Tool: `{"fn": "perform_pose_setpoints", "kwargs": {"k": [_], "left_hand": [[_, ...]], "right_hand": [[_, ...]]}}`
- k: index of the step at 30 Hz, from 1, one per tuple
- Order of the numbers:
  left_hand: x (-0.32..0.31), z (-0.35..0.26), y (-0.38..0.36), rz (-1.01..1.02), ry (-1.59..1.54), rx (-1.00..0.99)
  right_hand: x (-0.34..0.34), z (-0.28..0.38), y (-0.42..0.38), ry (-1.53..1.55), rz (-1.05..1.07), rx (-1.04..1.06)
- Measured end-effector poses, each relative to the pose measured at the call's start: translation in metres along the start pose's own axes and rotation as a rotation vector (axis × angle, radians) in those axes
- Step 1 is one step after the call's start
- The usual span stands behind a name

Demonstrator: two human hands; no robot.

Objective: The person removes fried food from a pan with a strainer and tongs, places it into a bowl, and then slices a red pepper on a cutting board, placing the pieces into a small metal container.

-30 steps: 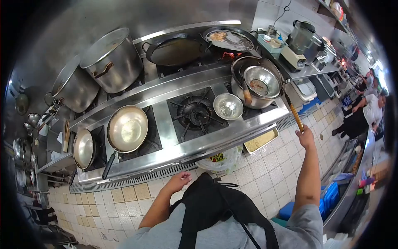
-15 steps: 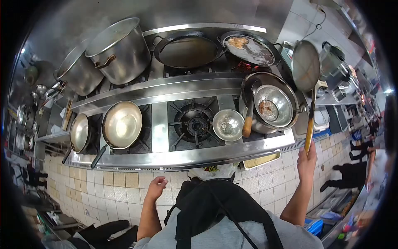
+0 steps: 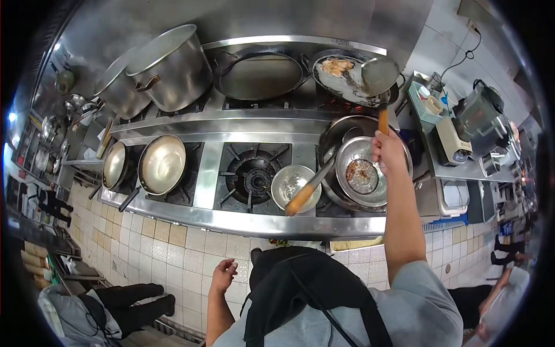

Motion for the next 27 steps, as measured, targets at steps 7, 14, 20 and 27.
{"fn": "perform_pose_setpoints", "kwargs": {"k": [7,14,20,27], "left_hand": [[-0.003,0.032,-0.047,-0.075,-0.02,0.213],[0.004,0.006,-0.03,-0.083,-0.02,0.14],[0.017,-0.004,-0.015,-0.058,0.032,0.088],[0.026,-0.016,0.004,0.001,0.053,0.03]], "right_hand": [[-0.047,-0.023,0.016,0.358,0.235,-0.279],[-0.047,-0.022,0.012,0.651,0.402,-0.37],[-0.027,-0.006,-0.041,0.622,0.383,-0.302],[-0.024,0.004,-0.054,0.576,0.349,-0.262]]}}
Point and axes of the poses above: each hand's wrist, its own y-axis towards the middle knuckle, its own x-axis out of the back of the hand, z = x × y, the point moved 5 cm from there along y, towards the middle knuckle, and after that the axes turned 10 degrees about -z, right-handed, at the moved point
